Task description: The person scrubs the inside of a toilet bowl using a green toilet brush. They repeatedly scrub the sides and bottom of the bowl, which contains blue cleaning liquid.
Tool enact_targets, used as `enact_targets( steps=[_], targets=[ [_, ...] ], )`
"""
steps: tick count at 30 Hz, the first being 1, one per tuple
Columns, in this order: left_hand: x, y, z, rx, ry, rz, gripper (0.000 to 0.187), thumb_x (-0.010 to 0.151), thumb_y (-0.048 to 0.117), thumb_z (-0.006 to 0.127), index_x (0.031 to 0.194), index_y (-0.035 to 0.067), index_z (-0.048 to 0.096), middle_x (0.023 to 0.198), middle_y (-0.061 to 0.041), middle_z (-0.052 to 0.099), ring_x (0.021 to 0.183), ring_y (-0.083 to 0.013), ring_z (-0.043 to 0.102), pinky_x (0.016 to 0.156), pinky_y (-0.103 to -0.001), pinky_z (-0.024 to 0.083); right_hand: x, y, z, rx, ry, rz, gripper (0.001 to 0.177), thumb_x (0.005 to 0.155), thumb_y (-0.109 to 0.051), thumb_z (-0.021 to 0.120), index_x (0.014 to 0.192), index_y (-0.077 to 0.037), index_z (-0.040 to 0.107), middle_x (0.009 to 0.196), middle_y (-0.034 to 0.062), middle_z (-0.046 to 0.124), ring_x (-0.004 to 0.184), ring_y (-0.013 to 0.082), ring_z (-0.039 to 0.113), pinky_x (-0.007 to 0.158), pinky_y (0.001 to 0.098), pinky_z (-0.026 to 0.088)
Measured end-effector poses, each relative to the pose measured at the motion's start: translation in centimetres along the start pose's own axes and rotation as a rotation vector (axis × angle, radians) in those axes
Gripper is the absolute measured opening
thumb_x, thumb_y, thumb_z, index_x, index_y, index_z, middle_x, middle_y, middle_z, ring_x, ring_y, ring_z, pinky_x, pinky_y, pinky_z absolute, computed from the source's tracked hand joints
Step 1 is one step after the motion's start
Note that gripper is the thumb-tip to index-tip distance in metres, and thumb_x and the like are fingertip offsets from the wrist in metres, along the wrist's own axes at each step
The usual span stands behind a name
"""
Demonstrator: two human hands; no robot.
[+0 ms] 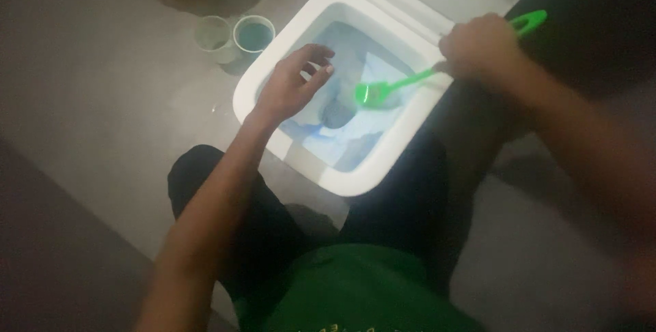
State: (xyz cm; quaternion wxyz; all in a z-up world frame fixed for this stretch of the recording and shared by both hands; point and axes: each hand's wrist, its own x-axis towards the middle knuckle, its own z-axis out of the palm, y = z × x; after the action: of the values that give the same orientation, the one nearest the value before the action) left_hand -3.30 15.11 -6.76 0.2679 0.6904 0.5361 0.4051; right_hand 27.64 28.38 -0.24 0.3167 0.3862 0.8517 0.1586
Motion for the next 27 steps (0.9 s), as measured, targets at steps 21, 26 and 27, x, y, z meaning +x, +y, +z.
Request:
enact_targets(
  steps=[21, 26, 27],
  targets=[
    [-5.1, -11.2, -10.4, 0.696, -0.150, -0.323, 0.049, 0.073, 0.012, 0.083, 0.119, 0.015, 0.070, 0.109, -0.008, 0.074, 0.102, -0.0313, 0.069, 0.082, -0.045, 0.055, -2.3, -1.6, -3.4, 0.150, -0.358, 0.000, 0.055, 0.102, -0.059, 0.050, 0.107, -0.012, 0.077, 0.095, 0.0105, 0.077, 0.089, 0.0236, 0.077, 0.088, 0.0453, 0.061],
    [-4.1, -9.2, -9.2, 0.749, -0.303, -0.435, 0.074, 0.059, 0.019, 0.097, 0.125, 0.018, 0.065, 0.113, -0.009, 0.073, 0.106, -0.0328, 0.069, 0.085, -0.047, 0.055, -1.0, -0.8, -2.1, 0.090, -0.245, 0.078, 0.052, 0.102, -0.058, 0.051, 0.112, -0.011, 0.073, 0.098, 0.0122, 0.074, 0.089, 0.0258, 0.075, 0.084, 0.0469, 0.061],
    [-4.2, -8.6, -8.9, 0.774, -0.305, -0.421, 0.080, 0.058, 0.018, 0.098, 0.129, 0.016, 0.060, 0.114, -0.011, 0.072, 0.105, -0.0337, 0.068, 0.085, -0.047, 0.055, -1.0, -1.1, -1.9, 0.104, -0.268, 0.071, 0.053, 0.102, -0.058, 0.051, 0.111, -0.011, 0.074, 0.099, 0.0121, 0.073, 0.089, 0.0255, 0.075, 0.085, 0.0467, 0.061]
  ],
)
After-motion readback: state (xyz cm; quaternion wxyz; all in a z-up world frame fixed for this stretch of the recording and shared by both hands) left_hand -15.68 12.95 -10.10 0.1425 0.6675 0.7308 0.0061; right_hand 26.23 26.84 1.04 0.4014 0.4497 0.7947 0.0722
